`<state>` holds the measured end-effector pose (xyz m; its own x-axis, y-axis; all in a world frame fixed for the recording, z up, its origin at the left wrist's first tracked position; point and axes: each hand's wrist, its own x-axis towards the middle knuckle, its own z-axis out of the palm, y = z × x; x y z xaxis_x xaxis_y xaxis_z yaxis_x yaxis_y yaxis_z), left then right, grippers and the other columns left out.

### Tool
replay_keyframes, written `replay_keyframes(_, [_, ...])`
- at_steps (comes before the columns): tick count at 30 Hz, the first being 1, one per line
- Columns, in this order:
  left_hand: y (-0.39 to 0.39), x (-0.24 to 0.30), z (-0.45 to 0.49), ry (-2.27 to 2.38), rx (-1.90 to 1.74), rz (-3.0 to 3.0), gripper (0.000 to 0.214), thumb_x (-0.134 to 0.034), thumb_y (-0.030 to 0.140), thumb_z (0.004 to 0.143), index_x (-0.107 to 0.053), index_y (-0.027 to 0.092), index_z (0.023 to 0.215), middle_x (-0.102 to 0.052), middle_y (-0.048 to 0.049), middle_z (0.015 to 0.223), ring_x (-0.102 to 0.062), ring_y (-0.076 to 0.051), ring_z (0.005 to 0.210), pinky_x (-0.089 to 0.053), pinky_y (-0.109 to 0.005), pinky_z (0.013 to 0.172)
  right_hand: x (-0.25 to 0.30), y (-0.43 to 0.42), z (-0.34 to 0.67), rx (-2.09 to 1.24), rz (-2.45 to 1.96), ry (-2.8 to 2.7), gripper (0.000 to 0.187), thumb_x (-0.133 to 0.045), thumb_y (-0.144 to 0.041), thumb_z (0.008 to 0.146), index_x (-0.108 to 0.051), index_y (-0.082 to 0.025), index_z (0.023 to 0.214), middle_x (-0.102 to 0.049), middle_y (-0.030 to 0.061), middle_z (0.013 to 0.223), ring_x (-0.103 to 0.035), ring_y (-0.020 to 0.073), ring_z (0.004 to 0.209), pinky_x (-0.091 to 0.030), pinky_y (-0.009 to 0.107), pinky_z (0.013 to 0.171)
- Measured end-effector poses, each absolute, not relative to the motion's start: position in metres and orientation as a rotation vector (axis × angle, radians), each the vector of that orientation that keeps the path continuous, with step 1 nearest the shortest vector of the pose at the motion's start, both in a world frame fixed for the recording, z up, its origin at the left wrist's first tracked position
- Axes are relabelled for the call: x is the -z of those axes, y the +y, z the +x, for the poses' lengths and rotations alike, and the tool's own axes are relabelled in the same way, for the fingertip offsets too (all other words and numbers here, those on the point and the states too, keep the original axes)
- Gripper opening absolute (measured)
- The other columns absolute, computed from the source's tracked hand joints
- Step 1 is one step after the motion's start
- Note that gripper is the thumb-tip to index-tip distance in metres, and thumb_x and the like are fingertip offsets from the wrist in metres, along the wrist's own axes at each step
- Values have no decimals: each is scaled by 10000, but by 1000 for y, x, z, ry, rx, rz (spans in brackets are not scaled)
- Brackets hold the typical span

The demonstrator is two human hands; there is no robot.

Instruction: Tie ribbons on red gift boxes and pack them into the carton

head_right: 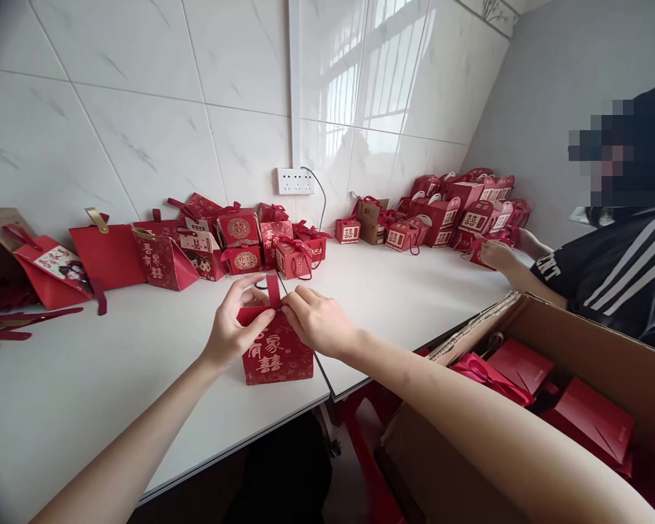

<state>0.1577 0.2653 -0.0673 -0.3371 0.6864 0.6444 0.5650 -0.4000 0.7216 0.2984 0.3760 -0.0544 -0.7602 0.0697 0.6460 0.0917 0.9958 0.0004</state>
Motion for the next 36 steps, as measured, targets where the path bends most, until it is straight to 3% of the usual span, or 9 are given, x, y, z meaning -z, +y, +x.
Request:
replay_keyframes(4, [265, 68, 158, 1685, -1883, 1741, 286, -581, 249, 775, -516, 197, 1048, -642, -36, 879, -640, -180, 855, -536, -314, 784, 55, 376, 297, -30, -90, -2463, 258, -272, -233, 982, -510, -176, 900, -573, 61, 818, -542, 150, 700, -429, 252, 587])
replay_keyframes(9, [266, 69, 160, 1743, -1937, 1668, 363, -604, 264, 766, -484, 198, 1102, -661, -22, 823, -652, -177, 832, -537, -316, 789, 50, 372, 297, -280, -140, -2466, 155, -342, -204, 949, -495, -186, 941, -561, 50, 855, -545, 145, 718, -456, 258, 636])
replay_keyframes(13, [266, 70, 161, 1696, -1963, 1581, 423, -623, 279, 765, -443, 203, 1140, -674, -16, 803, -661, -165, 760, -544, -285, 696, 47, 372, 297, -503, -160, -2475, 83, -433, -216, 922, -505, -194, 887, -543, 42, 889, -555, 138, 743, -473, 264, 689])
replay_keyframes(30, [269, 69, 162, 1546, -1953, 1456, 373, -648, 250, 735, -421, 210, 1028, -668, 2, 768, -636, -135, 713, -513, -257, 682, 47, 377, 295, -739, -57, -2353, 143, -452, -190, 889, -517, -189, 762, -522, 18, 790, -507, 127, 698, -419, 258, 667])
replay_keyframes(36, [269, 77, 163, 1607, -1968, 1436, 236, -645, 310, 745, -547, 185, 919, -658, -14, 794, -618, -138, 700, -493, -241, 638, 49, 376, 296, -789, -150, -2364, 140, -459, -223, 882, -542, -192, 774, -530, -2, 736, -483, 111, 642, -406, 244, 623])
